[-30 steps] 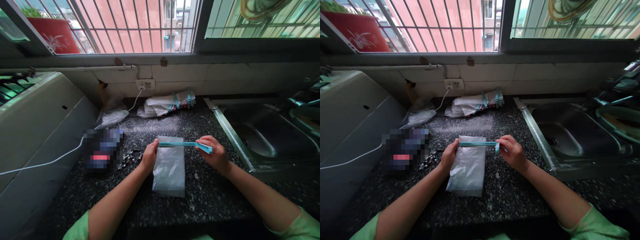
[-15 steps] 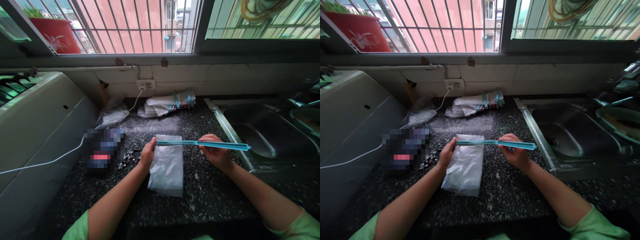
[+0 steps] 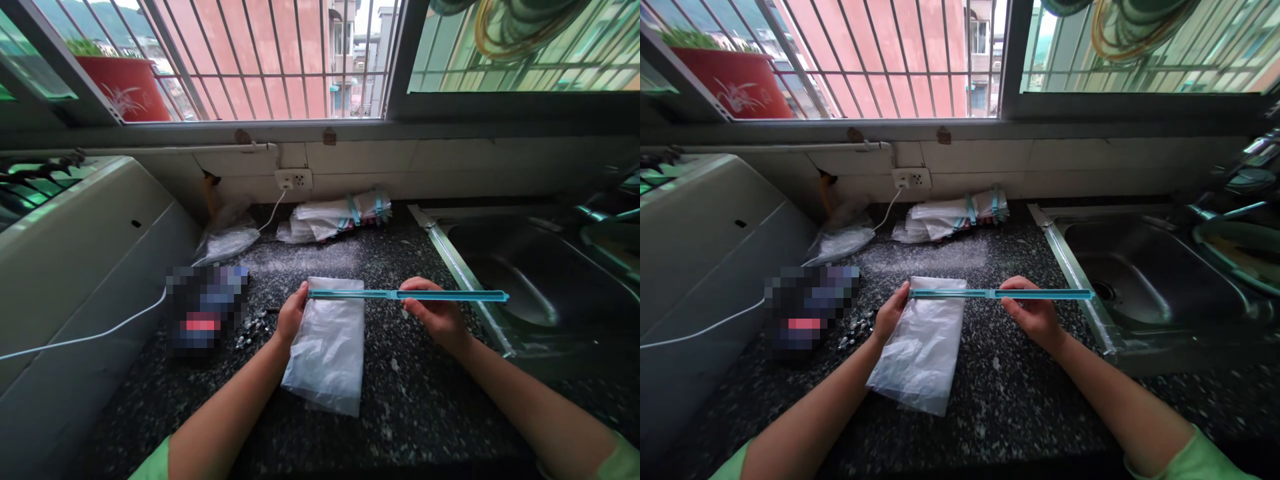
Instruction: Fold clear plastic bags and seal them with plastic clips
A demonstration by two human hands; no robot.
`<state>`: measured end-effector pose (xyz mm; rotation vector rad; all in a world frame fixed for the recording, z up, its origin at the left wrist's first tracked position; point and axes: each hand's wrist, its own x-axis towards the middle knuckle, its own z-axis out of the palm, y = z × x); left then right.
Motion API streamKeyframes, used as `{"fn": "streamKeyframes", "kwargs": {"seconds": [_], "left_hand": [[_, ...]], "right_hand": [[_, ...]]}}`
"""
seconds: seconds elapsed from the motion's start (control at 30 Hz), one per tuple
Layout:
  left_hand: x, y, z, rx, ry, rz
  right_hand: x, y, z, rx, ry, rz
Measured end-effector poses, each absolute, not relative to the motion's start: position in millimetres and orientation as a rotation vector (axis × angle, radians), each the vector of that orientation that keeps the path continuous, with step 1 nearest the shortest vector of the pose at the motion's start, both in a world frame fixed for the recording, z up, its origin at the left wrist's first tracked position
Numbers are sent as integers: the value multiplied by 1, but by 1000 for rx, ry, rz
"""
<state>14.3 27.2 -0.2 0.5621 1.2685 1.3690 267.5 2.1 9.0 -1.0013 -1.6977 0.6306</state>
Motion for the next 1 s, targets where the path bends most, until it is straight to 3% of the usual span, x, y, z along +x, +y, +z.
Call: {"fn": "streamKeyframes", "kwargs": {"seconds": [0.27,0.73,1.0], "left_hand": [[15,31,-20,662,1144,1284],[26,16,-1,736,1023,1031],[24,16,-7,784,973,966]], "right_hand": [[264,2,8,-1014,-1771,584],[265,8,-4,-1198,-1921,395],[262,4,-6,-1177,-1740,602]]}}
